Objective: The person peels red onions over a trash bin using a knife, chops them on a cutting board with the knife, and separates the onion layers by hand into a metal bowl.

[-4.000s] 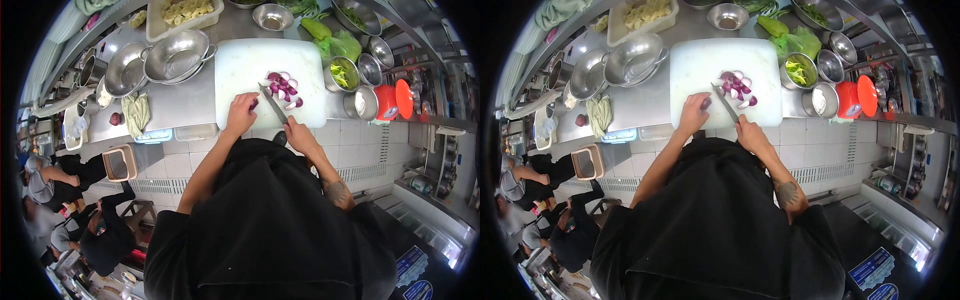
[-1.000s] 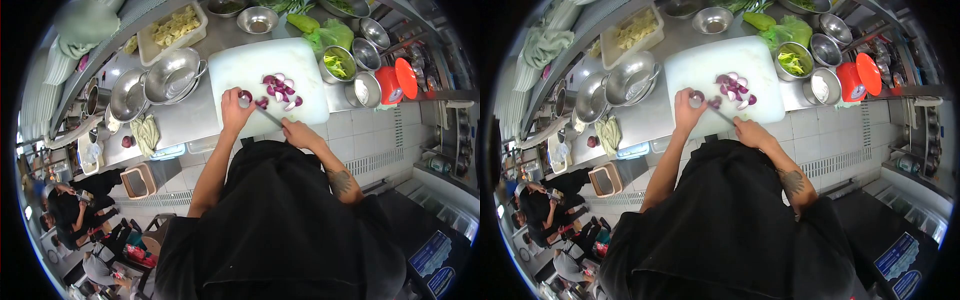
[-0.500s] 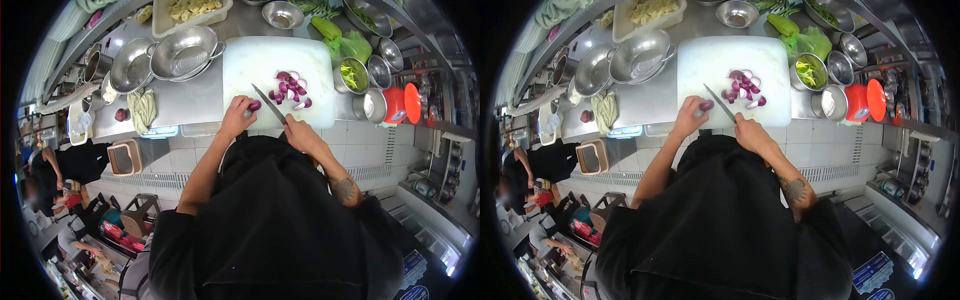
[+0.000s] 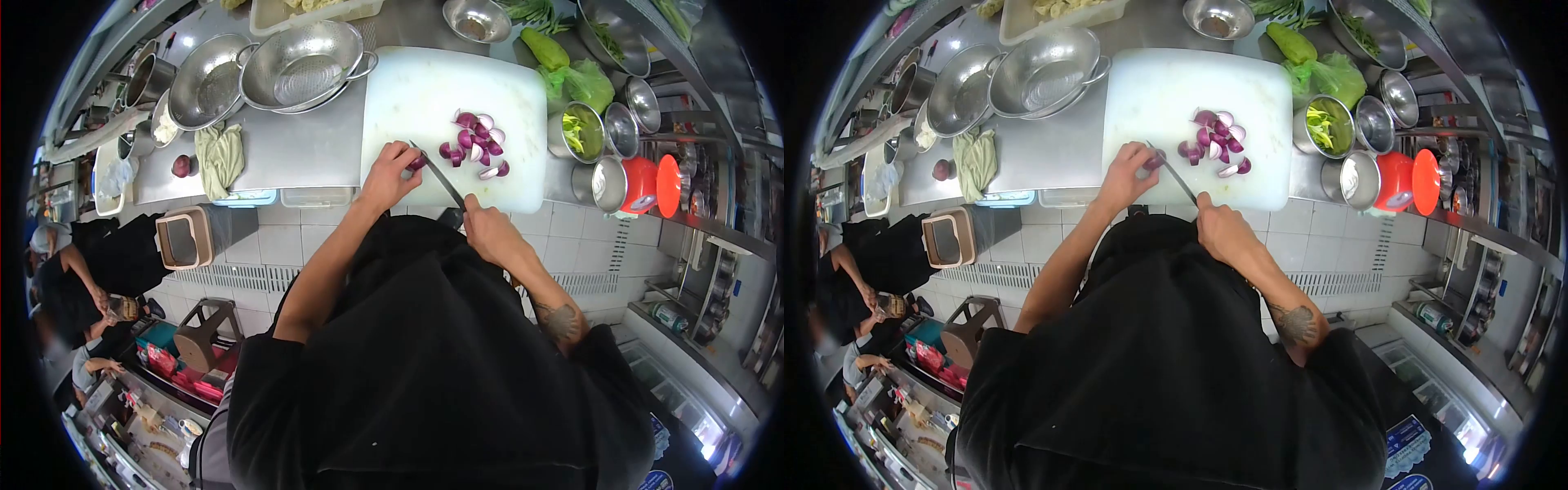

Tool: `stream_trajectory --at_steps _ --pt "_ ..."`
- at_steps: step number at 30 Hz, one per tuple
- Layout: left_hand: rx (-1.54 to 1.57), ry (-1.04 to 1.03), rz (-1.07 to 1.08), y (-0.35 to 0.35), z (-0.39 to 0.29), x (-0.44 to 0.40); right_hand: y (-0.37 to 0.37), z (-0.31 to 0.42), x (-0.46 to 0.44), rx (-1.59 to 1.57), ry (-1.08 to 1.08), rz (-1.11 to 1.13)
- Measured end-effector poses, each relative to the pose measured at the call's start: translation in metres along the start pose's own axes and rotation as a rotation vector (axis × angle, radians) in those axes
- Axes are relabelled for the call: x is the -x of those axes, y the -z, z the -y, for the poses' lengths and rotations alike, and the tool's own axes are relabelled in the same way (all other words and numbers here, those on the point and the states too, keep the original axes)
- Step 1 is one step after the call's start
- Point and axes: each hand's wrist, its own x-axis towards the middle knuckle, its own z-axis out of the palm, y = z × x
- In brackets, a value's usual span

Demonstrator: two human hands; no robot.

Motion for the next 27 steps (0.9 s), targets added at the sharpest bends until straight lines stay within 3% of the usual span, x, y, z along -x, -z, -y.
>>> stream_trajectory --at_steps 6,11,17,27 --pt "-0.005 -0.026 -0.03 0.001 -0.001 0.0 -0.009 0.002 -0.011 -0.037 -0.019 0.036" --pt "0.016 0.017 -0.024 0.003 0.001 0.006 -0.061 -0.019 -0.048 -0.082 0.032 -0.107" --pt "0.007 -0.018 -0.103 -0.002 0.013 0.024 -0.038 0.0 -0.022 0.031 -0.09 -0.051" --pt "-0.022 -0.095 -0.196 -0.007 0.015 0.023 -0.018 0.021 0.007 0.003 -0.072 0.049"
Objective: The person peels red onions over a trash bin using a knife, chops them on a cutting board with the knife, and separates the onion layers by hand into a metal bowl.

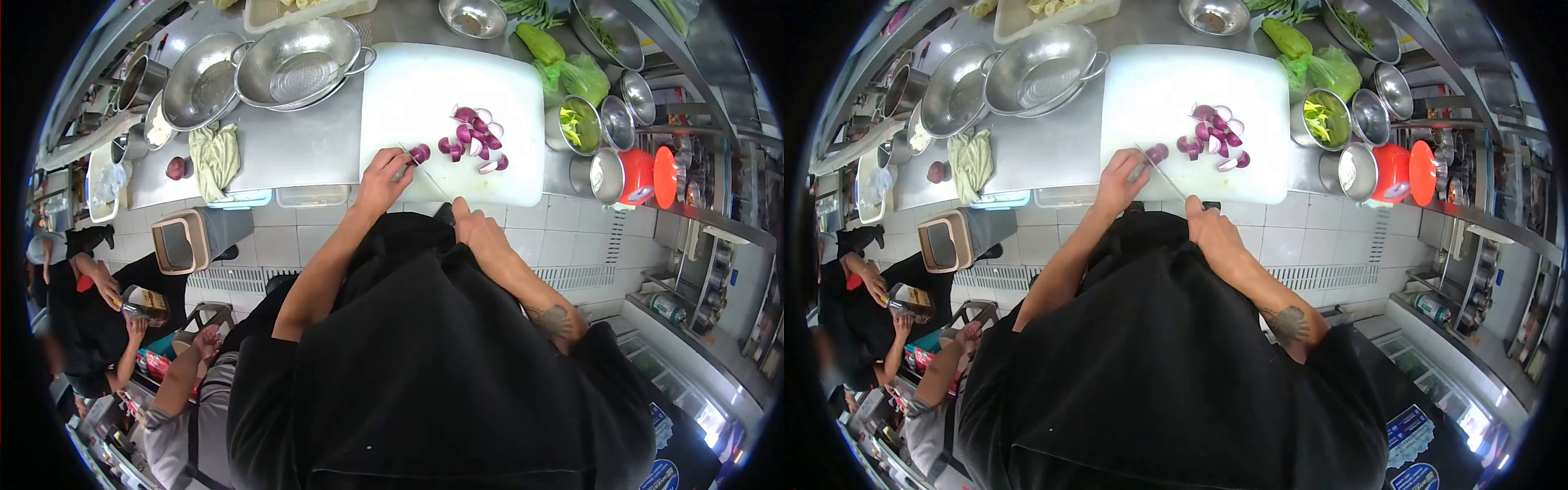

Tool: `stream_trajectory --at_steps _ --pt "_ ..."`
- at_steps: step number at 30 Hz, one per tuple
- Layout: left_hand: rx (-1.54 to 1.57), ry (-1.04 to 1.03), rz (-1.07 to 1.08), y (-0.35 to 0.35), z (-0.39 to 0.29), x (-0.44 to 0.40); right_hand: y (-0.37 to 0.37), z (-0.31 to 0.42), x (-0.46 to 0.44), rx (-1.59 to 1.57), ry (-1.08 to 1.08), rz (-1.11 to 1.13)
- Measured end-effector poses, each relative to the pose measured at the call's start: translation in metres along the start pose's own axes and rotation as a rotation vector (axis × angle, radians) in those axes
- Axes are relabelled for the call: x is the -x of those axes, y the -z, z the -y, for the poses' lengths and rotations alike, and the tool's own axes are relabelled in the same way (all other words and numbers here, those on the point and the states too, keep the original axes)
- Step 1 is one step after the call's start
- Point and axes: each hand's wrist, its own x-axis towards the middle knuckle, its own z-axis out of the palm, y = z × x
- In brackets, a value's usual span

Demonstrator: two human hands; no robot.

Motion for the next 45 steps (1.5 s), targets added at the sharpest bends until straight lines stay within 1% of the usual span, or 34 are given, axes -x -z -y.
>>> stream_trajectory --at_steps 3,5,8,9,11,13,15,16,17,18,19,20,21,22,23,24,26,28,29,31,32,33,34,35,36,37,38,39,40,41,42,43,44,45 --pt "-0.019 0.018 0.003 0.0 -0.001 0.0 -0.022 -0.008 -0.019 -0.015 -0.014 -0.003" --pt "-0.03 0.014 0.008 -0.001 -0.001 0.003 -0.051 -0.023 -0.046 0.036 -0.009 -0.12" --pt "-0.037 0.01 0.001 -0.003 -0.001 -0.001 -0.056 -0.028 -0.048 0.055 0.023 -0.199" --pt "-0.02 0.013 -0.001 -0.003 -0.002 -0.002 -0.052 -0.028 -0.045 0.044 0.021 -0.206" --pt "-0.011 0.011 0.003 -0.007 -0.001 -0.005 -0.027 -0.032 -0.035 -0.137 0.088 -0.142" --pt "-0.003 0.015 0.005 -0.008 0.0 -0.004 0.001 -0.033 -0.019 -0.185 0.098 -0.172" --pt "0.02 0.141 0.037 -0.009 -0.001 -0.003 0.017 -0.048 -0.015 -0.231 0.107 -0.207" --pt "0.02 0.13 0.041 -0.007 -0.005 -0.005 0.025 -0.06 -0.019 -0.209 0.055 -0.274" --pt "0.046 0.179 0.06 -0.003 -0.008 -0.006 0.033 -0.073 -0.024 -0.189 0.002 -0.342" --pt "0.071 0.226 0.082 0.001 -0.011 -0.007 0.034 -0.092 -0.034 -0.087 -0.005 -0.428" --pt "0.071 0.21 0.09 0.004 -0.012 -0.007 0.038 -0.105 -0.043 -0.027 -0.042 -0.478" --pt "0.05 0.209 0.056 0.007 -0.013 -0.007 0.041 -0.115 -0.052 0.032 -0.083 -0.526" --pt "0.031 0.206 0.026 0.011 -0.015 -0.005 0.04 -0.12 -0.059 0.021 -0.096 -0.542" --pt "0.037 0.184 0.039 0.015 -0.016 -0.003 0.04 -0.122 -0.069 0.039 -0.12 -0.617" --pt "0.003 0.204 0.01 0.018 -0.017 -0.002 0.041 -0.126 -0.078 0.059 -0.15 -0.693" --pt "-0.025 0.222 -0.017 0.02 -0.018 -0.001 0.037 -0.136 -0.091 0.03 -0.12 -0.686" --pt "0.027 0.249 -0.038 0.021 -0.015 0.003 0.024 -0.152 -0.107 0.158 -0.046 -0.783" --pt "-0.001 0.295 -0.005 0.026 -0.017 0.005 0.045 -0.13 -0.071 0.12 -0.072 -0.796" --pt "0.016 0.28 0.004 0.03 -0.019 0.005 0.051 -0.132 -0.056 0.022 -0.079 -0.93" --pt "-0.007 0.333 -0.006 0.036 -0.022 0.005 0.056 -0.173 -0.036 0.076 -0.174 -1.377" --pt "-0.019 0.346 -0.032 0.034 -0.023 0.005 0.054 -0.212 -0.025 0.139 -0.307 -1.495" --pt "0.008 0.339 -0.075 0.032 -0.025 0.006 0.048 -0.256 -0.014 0.097 -0.502 -1.486" --pt "0.019 0.34 -0.13 0.034 -0.026 0.009 0.03 -0.321 -0.018 0.504 -0.799 -1.491" --pt "0.034 0.353 -0.139 0.035 -0.035 0.008 0.033 -0.358 -0.001 0.155 -0.707 -1.405" --pt "0.033 0.417 -0.112 0.036 -0.043 0.006 0.03 -0.378 0.005 -0.368 -0.569 -1.432" --pt "0.08 0.386 -0.095 0.036 -0.048 0.004 0.054 -0.349 0.022 -0.985 -0.798 -1.026" --pt "0.102 0.429 -0.079 0.032 -0.053 0.003 0.044 -0.362 0.018 -1.162 -0.679 -1.098" --pt "0.085 0.391 -0.062 0.028 -0.057 -0.001 0.033 -0.388 0.015 -1.098 -0.563 -1.203" --pt "0.112 0.383 -0.022 0.026 -0.061 -0.002 0.04 -0.392 0.02 -0.898 -0.623 -1.272" --pt "0.064 0.357 0.023 0.031 -0.075 -0.01 0.022 -0.46 0.034 -0.226 -0.568 -1.289" --pt "0.022 0.28 0.003 0.029 -0.075 -0.011 0.028 -0.442 0.057 0.101 -0.745 -1.278" --pt "0.04 0.304 0.012 0.03 -0.078 -0.013 0.017 -0.469 0.07 0.076 -0.487 -1.426" --pt "0.156 0.34 0.006 0.034 -0.086 -0.018 0.062 -0.353 0.087 -0.22 -0.698 -1.313" --pt "0.197 0.329 -0.023 0.041 -0.099 -0.024 0.074 -0.315 0.085 -0.72 -0.568 -1.346"
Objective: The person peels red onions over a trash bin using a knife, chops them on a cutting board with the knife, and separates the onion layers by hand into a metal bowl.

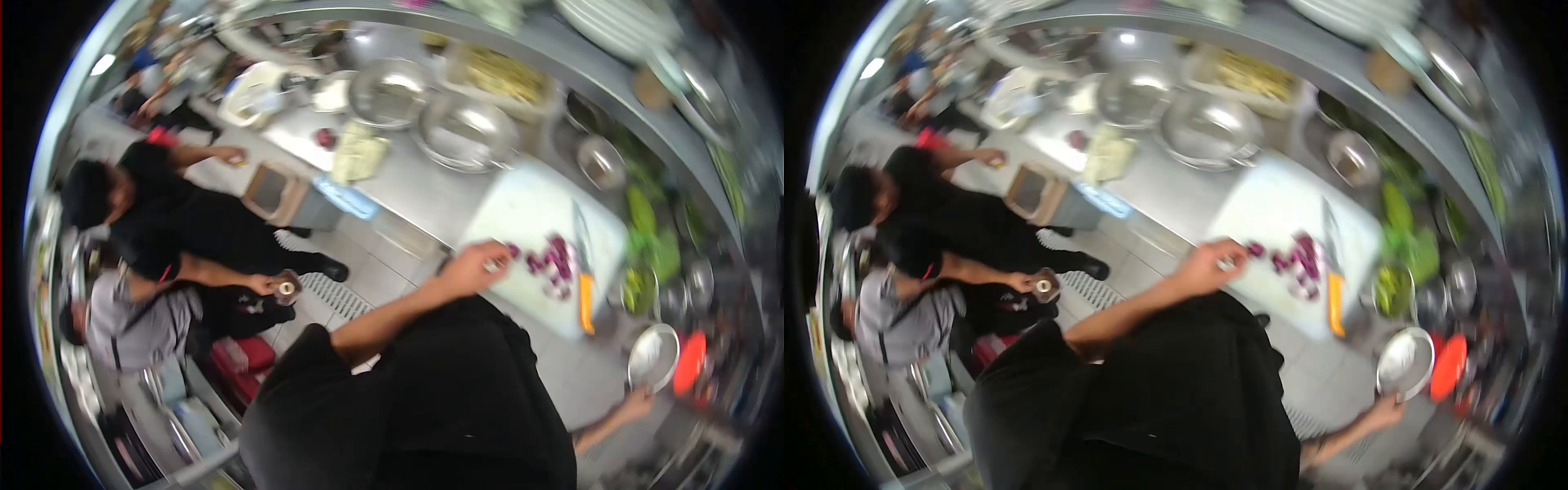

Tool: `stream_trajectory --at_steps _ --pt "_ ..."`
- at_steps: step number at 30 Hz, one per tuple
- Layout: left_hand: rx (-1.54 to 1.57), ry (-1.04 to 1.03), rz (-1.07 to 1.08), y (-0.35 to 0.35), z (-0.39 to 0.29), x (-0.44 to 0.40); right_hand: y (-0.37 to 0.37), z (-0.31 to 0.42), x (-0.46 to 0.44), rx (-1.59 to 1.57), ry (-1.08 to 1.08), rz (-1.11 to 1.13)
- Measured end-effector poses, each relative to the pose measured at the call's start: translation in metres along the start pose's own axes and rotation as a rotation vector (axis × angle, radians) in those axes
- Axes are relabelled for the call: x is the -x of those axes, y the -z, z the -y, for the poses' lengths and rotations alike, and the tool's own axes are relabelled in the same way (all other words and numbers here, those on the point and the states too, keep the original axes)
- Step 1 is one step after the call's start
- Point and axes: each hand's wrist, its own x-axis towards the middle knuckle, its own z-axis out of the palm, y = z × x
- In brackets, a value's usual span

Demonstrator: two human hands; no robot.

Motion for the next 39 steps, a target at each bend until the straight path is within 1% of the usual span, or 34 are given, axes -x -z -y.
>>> stream_trajectory --at_steps 1,2,3,4,5,7,9,10,11,12,13,14,15,16,17,18,19,20,21,22,23,25,26,28,29,31,32,33,34,35,36,37,38,39 --pt "0.117 0.029 0.024 0.002 -0.007 -0.002 -0.01 0.03 0.026 -0.202 0.047 0.098" --pt "0.086 -0.011 0.045 0.001 -0.01 -0.005 -0.032 0.042 0.037 -0.278 0.105 0.264" --pt "0.104 0.057 0.169 0.011 -0.026 -0.01 -0.053 0.056 0.049 -0.351 0.164 0.414" --pt "0.155 0.062 0.207 0.016 -0.036 -0.012 -0.075 0.09 0.075 -0.122 0.271 0.545" --pt "0.106 0.166 0.274 0.021 -0.045 -0.014 -0.094 0.125 0.103 0.116 0.384 0.652" --pt "-0.009 0.22 0.237 0.03 -0.041 -0.011 -0.152 0.143 0.159 -0.017 0.656 0.814" --pt "-0.181 0.36 0.077 0.041 -0.023 -0.003 -0.184 0.179 0.217 0.072 0.961 0.912" --pt "-0.242 0.436 -0.002 0.047 0.003 0.002 -0.198 0.187 0.239 0.105 1.022 0.957" --pt "-0.208 0.445 -0.039 0.062 0.026 0.006 -0.211 0.192 0.253 0.151 1.073 0.996" --pt "-0.308 0.442 -0.193 0.065 0.058 0.012 -0.223 0.196 0.259 0.098 1.016 1.161" --pt "-0.375 0.412 -0.259 0.078 0.069 0.016 -0.221 0.204 0.264 0.066 0.92 1.3" --pt "-0.251 0.491 -0.23 0.093 0.086 0.022 -0.221 0.212 0.262 0.101 0.68 1.394" --pt "-0.343 0.54 -0.23 0.108 0.086 0.026 -0.223 0.221 0.257 0.16 0.583 1.318" --pt "-0.341 0.634 -0.122 0.119 0.112 0.034 -0.227 0.224 0.242 0.197 0.689 1.221" --pt "-0.503 0.643 -0.197 0.126 0.112 0.033 -0.229 0.22 0.219 0.255 0.794 1.12" --pt "-0.378 0.554 -0.196 0.138 0.088 0.025 -0.239 0.2 0.192 0.215 0.869 0.957" --pt "-0.325 0.613 -0.182 0.142 0.101 0.022 -0.23 0.21 0.18 0.347 0.797 0.814" --pt "-0.165 0.582 -0.222 0.143 0.117 0.025 -0.228 0.206 0.158 0.398 0.828 0.74" --pt "0.039 0.586 -0.23 0.137 0.112 0.022 -0.226 0.193 0.137 0.347 0.818 0.641" --pt "0.028 0.662 -0.173 0.139 0.119 0.023 -0.218 0.193 0.129 0.317 0.716 0.617" --pt "0.157 0.7 -0.188 0.137 0.095 0.014 -0.215 0.192 0.122 0.389 0.662 0.591" --pt "0.006 0.779 -0.166 0.14 0.082 0.011 -0.217 0.181 0.113 0.418 0.601 0.624" --pt "-0.007 0.781 -0.162 0.145 0.076 -0.001 -0.226 0.178 0.11 0.411 0.589 0.63" --pt "-0.498 0.639 -0.086 0.157 0.066 -0.007 -0.242 0.168 0.12 0.341 0.742 0.757" --pt "-0.517 0.644 -0.101 0.157 0.063 -0.009 -0.251 0.164 0.128 0.35 0.822 0.831" --pt "-0.422 0.668 -0.174 0.16 0.053 -0.005 -0.265 0.163 0.142 0.477 1.061 0.922" --pt "-0.446 0.466 -0.198 0.157 0.069 0.005 -0.269 0.16 0.152 0.408 1.044 0.934" --pt "-0.56 0.348 -0.165 0.148 0.035 -0.008 -0.282 0.147 0.15 0.389 1.075 0.953" --pt "-0.545 0.354 -0.232 0.138 0.047 -0.005 -0.295 0.138 0.148 0.413 1.088 1.01" --pt "-0.521 0.34 -0.25 0.126 0.025 -0.01 -0.296 0.14 0.148 0.469 1.069 1.02" --pt "-0.434 0.45 -0.247 0.113 0.016 -0.015 -0.303 0.14 0.141 0.489 1.077 1.081" --pt "-0.38 0.383 -0.263 0.102 0.01 -0.02 -0.301 0.149 0.138 0.469 1.076 1.076" --pt "-0.406 0.308 -0.252 0.094 0.001 -0.024 -0.296 0.16 0.139 0.49 1.072 1.089" --pt "-0.409 0.246 -0.231 0.089 -0.013 -0.03 -0.304 0.157 0.132 0.512 1.095 1.145"
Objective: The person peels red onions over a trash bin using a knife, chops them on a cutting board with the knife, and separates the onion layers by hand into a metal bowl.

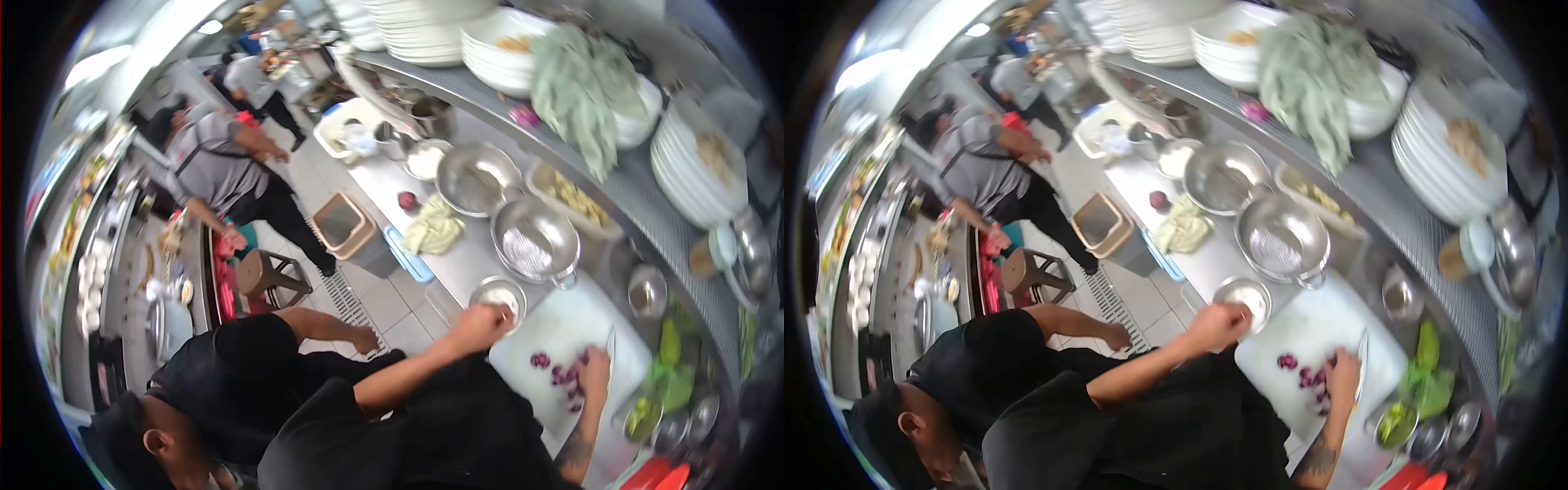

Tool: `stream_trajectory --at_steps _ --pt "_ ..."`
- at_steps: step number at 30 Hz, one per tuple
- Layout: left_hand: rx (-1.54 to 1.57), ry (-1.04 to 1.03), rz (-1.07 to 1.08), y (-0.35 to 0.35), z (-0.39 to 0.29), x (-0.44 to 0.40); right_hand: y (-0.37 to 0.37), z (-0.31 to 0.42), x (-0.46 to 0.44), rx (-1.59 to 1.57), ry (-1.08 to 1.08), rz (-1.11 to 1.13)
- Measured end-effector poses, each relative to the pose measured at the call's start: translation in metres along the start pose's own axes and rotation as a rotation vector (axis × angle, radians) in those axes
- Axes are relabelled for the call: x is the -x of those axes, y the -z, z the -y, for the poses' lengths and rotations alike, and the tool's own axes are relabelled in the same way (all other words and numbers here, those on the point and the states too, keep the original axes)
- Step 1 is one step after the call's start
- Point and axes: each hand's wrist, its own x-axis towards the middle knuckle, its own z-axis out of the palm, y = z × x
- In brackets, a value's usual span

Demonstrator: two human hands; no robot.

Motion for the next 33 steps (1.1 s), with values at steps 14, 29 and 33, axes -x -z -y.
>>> stream_trajectory --at_steps 14,29,33 --pt "0.098 -0.151 0.177 -0.055 -0.026 0.006 0.025 -0.001 -0.007 -0.197 -0.089 -0.08" --pt "0.385 -0.408 0.604 -0.037 -0.034 -0.051 0.042 0.125 0.033 -1.771 -0.337 0.022" --pt "0.402 -0.357 0.602 -0.02 -0.006 -0.058 0.035 0.155 0.015 -1.706 -0.308 0.104"
